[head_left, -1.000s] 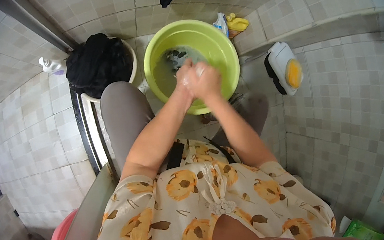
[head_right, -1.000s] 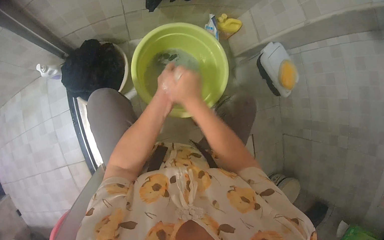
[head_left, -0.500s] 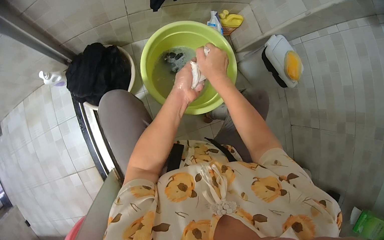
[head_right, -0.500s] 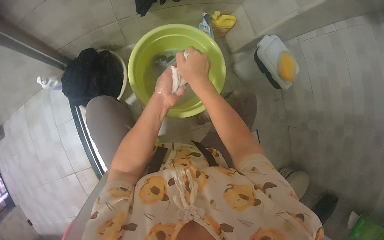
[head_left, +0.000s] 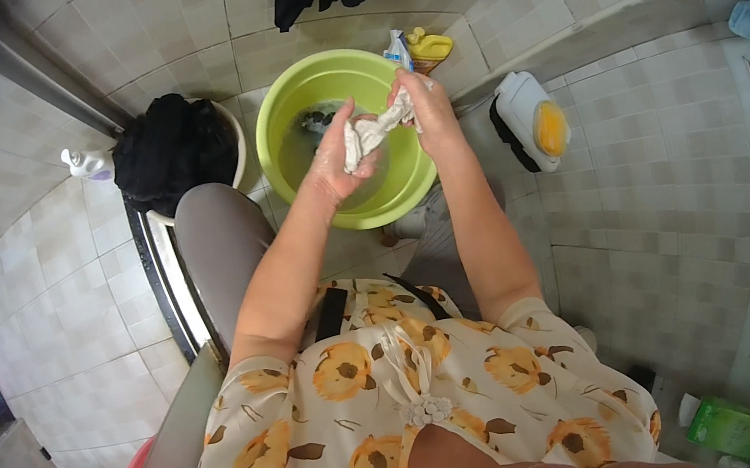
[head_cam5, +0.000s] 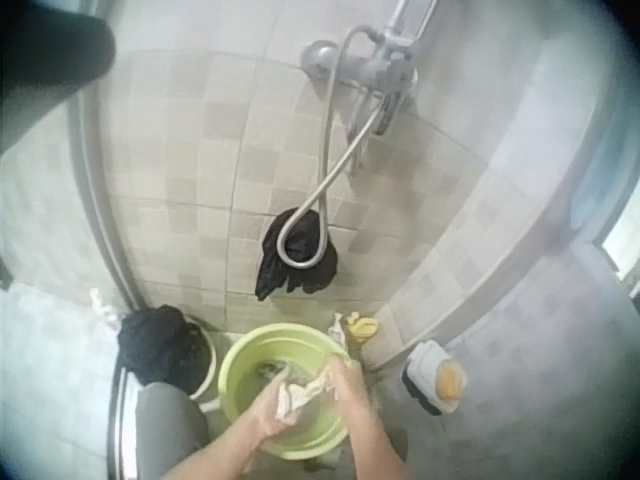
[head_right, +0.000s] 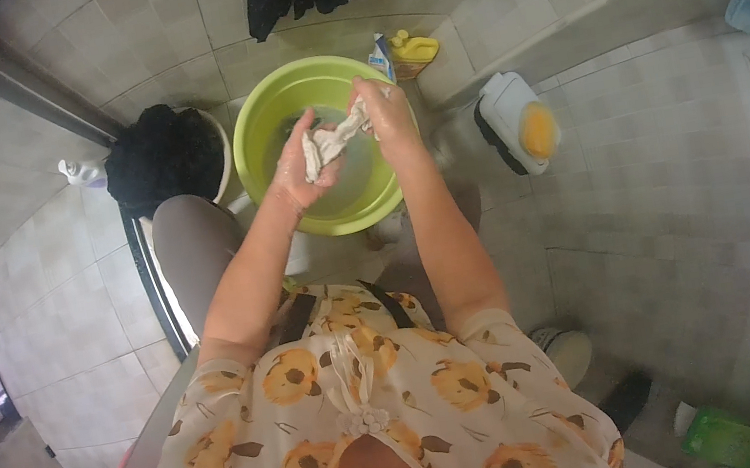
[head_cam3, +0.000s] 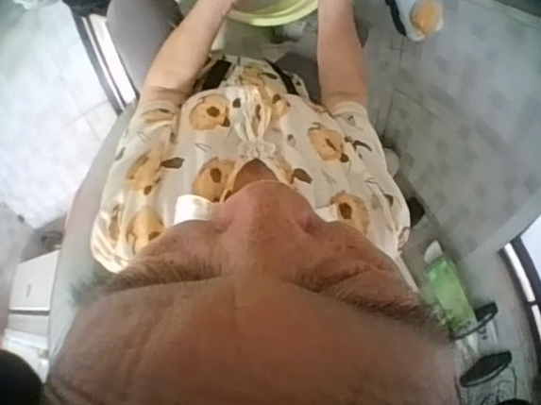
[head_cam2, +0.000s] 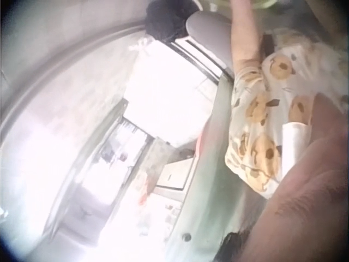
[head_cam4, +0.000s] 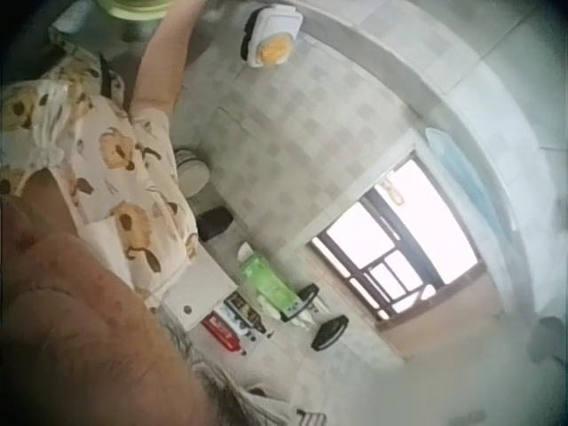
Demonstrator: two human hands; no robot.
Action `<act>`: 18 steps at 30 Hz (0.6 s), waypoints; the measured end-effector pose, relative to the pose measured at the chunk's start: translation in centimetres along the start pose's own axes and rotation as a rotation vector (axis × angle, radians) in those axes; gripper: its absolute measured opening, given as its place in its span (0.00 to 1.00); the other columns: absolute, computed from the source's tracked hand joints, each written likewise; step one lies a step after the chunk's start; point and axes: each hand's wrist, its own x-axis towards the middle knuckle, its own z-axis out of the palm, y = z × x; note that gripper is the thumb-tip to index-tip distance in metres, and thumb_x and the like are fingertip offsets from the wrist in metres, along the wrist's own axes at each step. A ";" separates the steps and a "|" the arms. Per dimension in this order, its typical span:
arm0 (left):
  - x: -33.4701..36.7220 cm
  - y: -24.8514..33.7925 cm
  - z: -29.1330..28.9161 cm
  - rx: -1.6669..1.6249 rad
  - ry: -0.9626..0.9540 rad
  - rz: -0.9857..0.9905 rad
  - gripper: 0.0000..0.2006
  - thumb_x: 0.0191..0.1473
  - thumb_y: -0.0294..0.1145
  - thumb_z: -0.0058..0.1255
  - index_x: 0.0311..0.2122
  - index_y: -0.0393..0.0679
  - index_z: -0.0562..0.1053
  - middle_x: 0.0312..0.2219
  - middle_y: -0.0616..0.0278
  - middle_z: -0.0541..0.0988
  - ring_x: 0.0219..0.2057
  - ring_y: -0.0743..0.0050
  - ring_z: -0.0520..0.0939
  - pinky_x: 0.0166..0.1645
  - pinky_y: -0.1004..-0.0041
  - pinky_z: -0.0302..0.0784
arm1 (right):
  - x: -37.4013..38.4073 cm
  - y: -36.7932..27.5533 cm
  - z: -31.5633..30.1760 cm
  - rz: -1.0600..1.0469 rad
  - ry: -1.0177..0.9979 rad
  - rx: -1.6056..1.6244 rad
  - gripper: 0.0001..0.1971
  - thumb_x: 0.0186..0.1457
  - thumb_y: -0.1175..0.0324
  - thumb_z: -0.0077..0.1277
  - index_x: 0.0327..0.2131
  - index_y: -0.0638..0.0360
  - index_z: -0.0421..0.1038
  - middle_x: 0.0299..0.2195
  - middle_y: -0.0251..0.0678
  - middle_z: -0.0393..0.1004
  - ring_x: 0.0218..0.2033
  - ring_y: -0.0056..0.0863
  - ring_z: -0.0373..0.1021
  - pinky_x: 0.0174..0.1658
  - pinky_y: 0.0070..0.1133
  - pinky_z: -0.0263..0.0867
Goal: The person washes a black sock and a white cloth in a green basin of soapy water by hand, rubbing and squeezing the items.
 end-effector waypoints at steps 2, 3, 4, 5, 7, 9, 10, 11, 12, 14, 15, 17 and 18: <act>-0.3 0.0 -0.2 0.247 -0.102 -0.034 0.16 0.52 0.51 0.48 0.32 0.47 0.70 0.21 0.67 0.74 0.12 0.80 0.67 0.10 0.82 0.50 | -0.3 -0.3 -0.6 -0.005 -0.034 0.039 0.17 0.55 0.57 0.44 0.18 0.57 0.68 0.16 0.28 0.67 0.17 0.14 0.61 0.19 0.15 0.53; -0.2 -0.2 -0.1 0.249 -0.107 -0.035 0.16 0.52 0.51 0.48 0.32 0.47 0.70 0.21 0.67 0.74 0.12 0.80 0.67 0.10 0.82 0.50 | -0.4 -0.4 -0.9 -0.022 -0.052 0.033 0.17 0.55 0.58 0.44 0.19 0.57 0.69 0.16 0.29 0.68 0.17 0.15 0.62 0.20 0.15 0.55; -0.4 -0.3 0.1 0.316 -0.074 -0.017 0.15 0.52 0.49 0.49 0.32 0.47 0.71 0.22 0.67 0.74 0.14 0.81 0.68 0.11 0.82 0.53 | -0.5 -0.4 -0.9 -0.037 -0.070 0.032 0.16 0.55 0.58 0.44 0.20 0.58 0.69 0.17 0.30 0.69 0.17 0.16 0.63 0.20 0.16 0.56; -0.5 -0.3 0.3 0.383 -0.041 0.001 0.14 0.51 0.46 0.51 0.33 0.46 0.71 0.23 0.68 0.74 0.16 0.82 0.69 0.13 0.82 0.56 | -0.7 -0.4 -1.0 -0.037 -0.067 0.036 0.16 0.55 0.58 0.44 0.20 0.58 0.69 0.17 0.30 0.69 0.17 0.16 0.63 0.20 0.16 0.56; -0.6 -0.2 0.6 0.380 0.040 0.087 0.13 0.51 0.44 0.51 0.34 0.46 0.71 0.25 0.68 0.75 0.20 0.83 0.71 0.16 0.82 0.60 | -1.1 -0.5 -1.2 0.022 -0.119 0.148 0.16 0.57 0.57 0.44 0.25 0.59 0.70 0.21 0.31 0.71 0.21 0.17 0.66 0.23 0.16 0.59; -0.8 0.3 0.8 0.330 0.121 0.203 0.10 0.50 0.36 0.50 0.36 0.44 0.71 0.30 0.66 0.77 0.32 0.78 0.76 0.32 0.78 0.72 | -1.5 -0.3 -1.1 0.010 -0.162 0.198 0.16 0.57 0.56 0.44 0.28 0.60 0.71 0.25 0.32 0.72 0.25 0.18 0.67 0.26 0.16 0.61; -0.9 0.3 1.2 0.330 0.120 0.203 0.10 0.50 0.36 0.50 0.36 0.44 0.71 0.30 0.66 0.77 0.32 0.78 0.76 0.32 0.78 0.72 | -1.7 -0.2 -1.0 0.000 -0.208 0.245 0.17 0.58 0.55 0.43 0.32 0.61 0.71 0.28 0.33 0.73 0.28 0.19 0.69 0.28 0.16 0.64; -0.8 0.4 1.7 0.215 0.067 0.265 0.10 0.50 0.35 0.49 0.37 0.44 0.72 0.32 0.65 0.77 0.35 0.74 0.77 0.38 0.76 0.72 | -1.9 -0.1 -1.0 0.000 -0.207 0.245 0.17 0.58 0.55 0.43 0.32 0.61 0.71 0.28 0.33 0.73 0.28 0.19 0.69 0.28 0.16 0.64; -0.9 0.5 2.1 0.098 0.014 0.325 0.10 0.49 0.34 0.49 0.37 0.43 0.72 0.34 0.63 0.77 0.38 0.71 0.77 0.44 0.73 0.72 | -2.1 -0.2 -1.0 0.019 -0.223 0.262 0.17 0.58 0.55 0.43 0.36 0.61 0.71 0.31 0.34 0.72 0.32 0.20 0.69 0.33 0.18 0.64; -1.5 1.1 2.3 0.067 -0.033 0.355 0.08 0.49 0.32 0.47 0.34 0.42 0.71 0.34 0.60 0.78 0.40 0.67 0.76 0.51 0.70 0.67 | -2.3 -0.4 -0.8 0.037 -0.238 0.280 0.18 0.59 0.55 0.42 0.39 0.62 0.70 0.34 0.35 0.72 0.37 0.22 0.69 0.37 0.19 0.65; -1.3 1.4 1.7 0.036 -0.039 0.382 0.07 0.49 0.33 0.47 0.33 0.42 0.71 0.33 0.60 0.78 0.40 0.67 0.76 0.51 0.69 0.67 | -2.4 -0.6 -0.7 0.032 -0.224 0.269 0.19 0.59 0.54 0.42 0.41 0.62 0.69 0.36 0.36 0.71 0.39 0.23 0.68 0.40 0.21 0.64; -1.0 1.7 0.7 -0.037 -0.132 0.421 0.04 0.50 0.31 0.47 0.29 0.44 0.69 0.27 0.59 0.76 0.37 0.66 0.77 0.46 0.68 0.71 | -2.4 -0.7 -0.5 0.026 -0.215 0.258 0.20 0.59 0.54 0.42 0.42 0.62 0.69 0.38 0.36 0.71 0.42 0.24 0.67 0.43 0.23 0.64; -0.7 1.8 0.2 -0.036 -0.131 0.424 0.04 0.50 0.31 0.47 0.29 0.44 0.69 0.27 0.59 0.76 0.37 0.66 0.77 0.46 0.68 0.71 | -2.2 -0.7 -0.4 0.020 -0.214 0.220 0.21 0.59 0.54 0.42 0.45 0.63 0.66 0.40 0.38 0.70 0.44 0.26 0.65 0.45 0.24 0.62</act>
